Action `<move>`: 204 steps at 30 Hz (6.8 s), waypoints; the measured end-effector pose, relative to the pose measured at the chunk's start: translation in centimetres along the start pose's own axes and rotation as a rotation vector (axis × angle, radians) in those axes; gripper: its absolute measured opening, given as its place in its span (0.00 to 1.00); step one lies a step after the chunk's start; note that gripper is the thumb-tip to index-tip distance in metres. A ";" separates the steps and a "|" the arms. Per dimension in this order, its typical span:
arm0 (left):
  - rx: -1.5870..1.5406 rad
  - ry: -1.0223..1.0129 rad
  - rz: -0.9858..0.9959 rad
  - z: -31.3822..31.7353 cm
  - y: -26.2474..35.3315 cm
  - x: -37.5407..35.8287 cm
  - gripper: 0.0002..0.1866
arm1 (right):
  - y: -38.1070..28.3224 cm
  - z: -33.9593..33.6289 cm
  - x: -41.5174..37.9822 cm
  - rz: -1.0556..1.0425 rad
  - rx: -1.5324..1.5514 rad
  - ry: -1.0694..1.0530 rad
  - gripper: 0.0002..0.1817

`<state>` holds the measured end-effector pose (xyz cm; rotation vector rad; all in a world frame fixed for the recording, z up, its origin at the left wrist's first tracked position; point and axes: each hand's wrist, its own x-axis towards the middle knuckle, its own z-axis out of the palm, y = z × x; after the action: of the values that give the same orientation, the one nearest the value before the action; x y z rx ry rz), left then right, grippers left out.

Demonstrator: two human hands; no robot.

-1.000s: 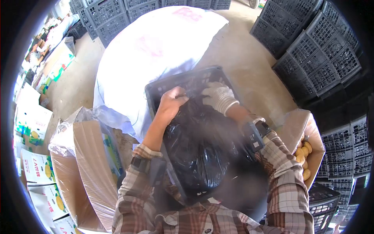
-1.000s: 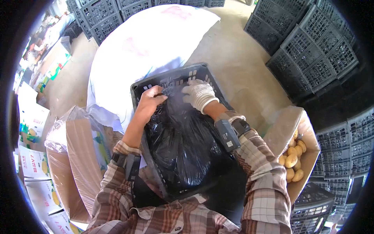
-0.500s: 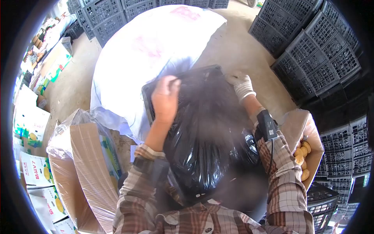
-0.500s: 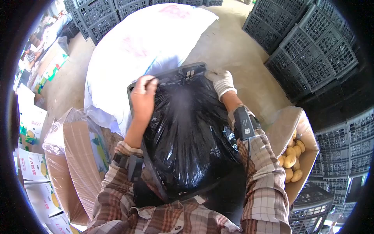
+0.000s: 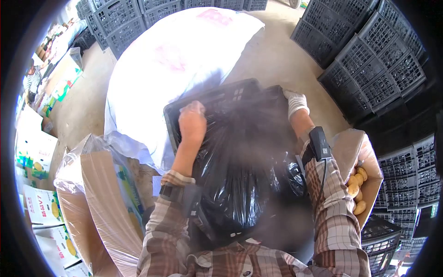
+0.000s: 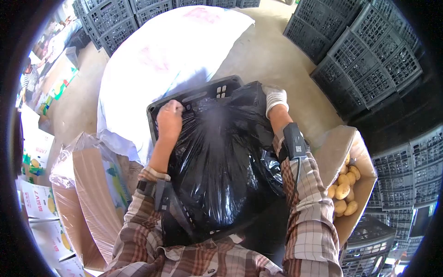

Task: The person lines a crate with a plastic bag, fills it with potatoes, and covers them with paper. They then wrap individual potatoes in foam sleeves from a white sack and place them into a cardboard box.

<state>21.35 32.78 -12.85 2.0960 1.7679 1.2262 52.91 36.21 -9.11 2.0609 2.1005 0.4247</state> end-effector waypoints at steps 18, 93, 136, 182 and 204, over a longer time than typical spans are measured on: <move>-0.455 -0.497 -0.044 -0.2 3.3 0.4 0.07 | 0.0 -0.4 0.2 0.306 0.283 -0.403 0.25; -1.206 -0.249 -0.420 -11.2 1.9 -5.0 0.13 | -10.9 -15.3 -23.7 -0.766 0.798 -0.074 0.14; 0.113 -0.805 0.716 -26.0 14.6 -29.6 0.10 | -24.6 -11.4 -30.8 -0.273 1.288 -0.436 0.19; -0.281 -0.892 0.916 -19.3 11.2 -20.7 0.17 | -10.6 -17.0 -38.9 -0.930 0.664 -0.474 0.12; 0.172 -0.883 0.714 -15.9 10.9 -31.9 0.24 | 7.9 -0.6 -26.7 -0.408 0.208 -0.982 0.21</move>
<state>20.06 -4.40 -11.61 2.8186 0.7713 0.0792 61.09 9.59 -8.15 1.3654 1.8352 -0.7393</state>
